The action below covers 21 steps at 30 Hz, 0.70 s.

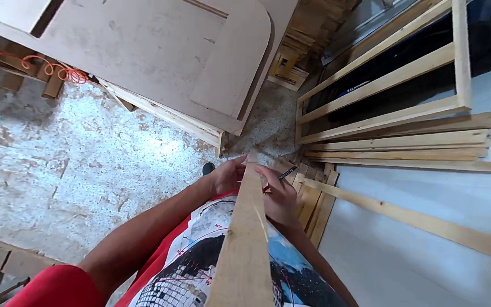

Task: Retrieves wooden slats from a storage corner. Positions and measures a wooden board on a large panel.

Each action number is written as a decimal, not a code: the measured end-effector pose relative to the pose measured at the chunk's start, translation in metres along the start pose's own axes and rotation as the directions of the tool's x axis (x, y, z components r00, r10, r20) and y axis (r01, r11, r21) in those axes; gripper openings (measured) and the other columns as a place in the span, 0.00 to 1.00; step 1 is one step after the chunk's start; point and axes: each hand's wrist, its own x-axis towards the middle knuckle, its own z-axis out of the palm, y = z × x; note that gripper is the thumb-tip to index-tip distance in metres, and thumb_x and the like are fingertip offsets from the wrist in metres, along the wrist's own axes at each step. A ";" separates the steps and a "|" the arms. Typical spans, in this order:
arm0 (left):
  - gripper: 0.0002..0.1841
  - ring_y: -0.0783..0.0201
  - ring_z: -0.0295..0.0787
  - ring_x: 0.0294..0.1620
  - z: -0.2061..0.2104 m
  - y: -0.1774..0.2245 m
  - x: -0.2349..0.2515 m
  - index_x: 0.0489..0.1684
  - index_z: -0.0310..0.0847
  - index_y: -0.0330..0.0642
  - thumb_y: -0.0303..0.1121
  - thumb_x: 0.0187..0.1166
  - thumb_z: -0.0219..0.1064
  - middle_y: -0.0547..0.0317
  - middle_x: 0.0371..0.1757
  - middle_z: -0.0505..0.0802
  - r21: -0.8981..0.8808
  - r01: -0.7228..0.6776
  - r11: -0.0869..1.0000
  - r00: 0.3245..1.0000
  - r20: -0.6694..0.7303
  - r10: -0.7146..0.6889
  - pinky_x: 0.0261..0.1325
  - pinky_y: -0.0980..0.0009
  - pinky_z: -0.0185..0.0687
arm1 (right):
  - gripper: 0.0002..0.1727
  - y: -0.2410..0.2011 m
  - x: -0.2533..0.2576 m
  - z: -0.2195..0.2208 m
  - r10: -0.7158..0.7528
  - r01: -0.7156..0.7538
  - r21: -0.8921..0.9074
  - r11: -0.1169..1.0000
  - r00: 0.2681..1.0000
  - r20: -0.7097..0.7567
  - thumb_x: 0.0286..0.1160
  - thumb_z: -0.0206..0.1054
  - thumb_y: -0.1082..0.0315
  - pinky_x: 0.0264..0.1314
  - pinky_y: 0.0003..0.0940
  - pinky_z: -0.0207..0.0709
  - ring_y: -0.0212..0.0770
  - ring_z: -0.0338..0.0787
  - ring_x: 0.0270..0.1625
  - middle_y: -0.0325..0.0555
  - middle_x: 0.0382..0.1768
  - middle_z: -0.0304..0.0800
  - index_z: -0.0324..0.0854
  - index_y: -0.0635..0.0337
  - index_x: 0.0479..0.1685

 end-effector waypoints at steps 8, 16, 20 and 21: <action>0.26 0.64 0.95 0.48 0.018 0.011 -0.001 0.63 0.83 0.38 0.53 0.91 0.53 0.56 0.48 0.95 0.035 -0.059 0.998 0.997 -0.057 0.060 0.56 0.65 0.90 | 0.22 0.003 0.001 -0.010 0.126 -0.128 -0.015 0.992 0.986 -0.113 0.68 0.74 0.68 0.56 0.40 0.90 0.44 0.96 0.56 0.49 0.53 0.97 0.86 0.63 0.63; 0.25 0.66 0.95 0.44 0.029 0.019 -0.001 0.58 0.84 0.40 0.53 0.91 0.52 0.58 0.44 0.96 0.088 -0.028 0.996 0.998 -0.058 0.033 0.50 0.67 0.91 | 0.21 0.003 -0.003 -0.014 0.174 -0.188 -0.097 0.977 0.975 -0.137 0.63 0.79 0.66 0.40 0.39 0.88 0.42 0.95 0.42 0.47 0.41 0.96 0.87 0.59 0.59; 0.24 0.65 0.94 0.43 0.043 0.025 -0.012 0.54 0.86 0.40 0.53 0.91 0.53 0.57 0.42 0.96 0.095 -0.033 0.995 0.997 -0.071 0.040 0.50 0.65 0.92 | 0.22 0.006 0.000 -0.012 0.071 -0.071 -0.002 0.997 0.996 -0.061 0.71 0.71 0.71 0.63 0.44 0.88 0.44 0.92 0.62 0.45 0.62 0.93 0.87 0.55 0.66; 0.25 0.65 0.94 0.41 0.054 0.027 -0.017 0.52 0.86 0.41 0.53 0.91 0.51 0.57 0.40 0.96 0.115 -0.044 0.992 0.996 -0.077 0.053 0.48 0.65 0.92 | 0.19 0.010 0.004 -0.013 0.042 -0.043 -0.011 0.999 0.997 -0.072 0.71 0.69 0.72 0.63 0.43 0.86 0.43 0.91 0.62 0.41 0.62 0.94 0.90 0.52 0.62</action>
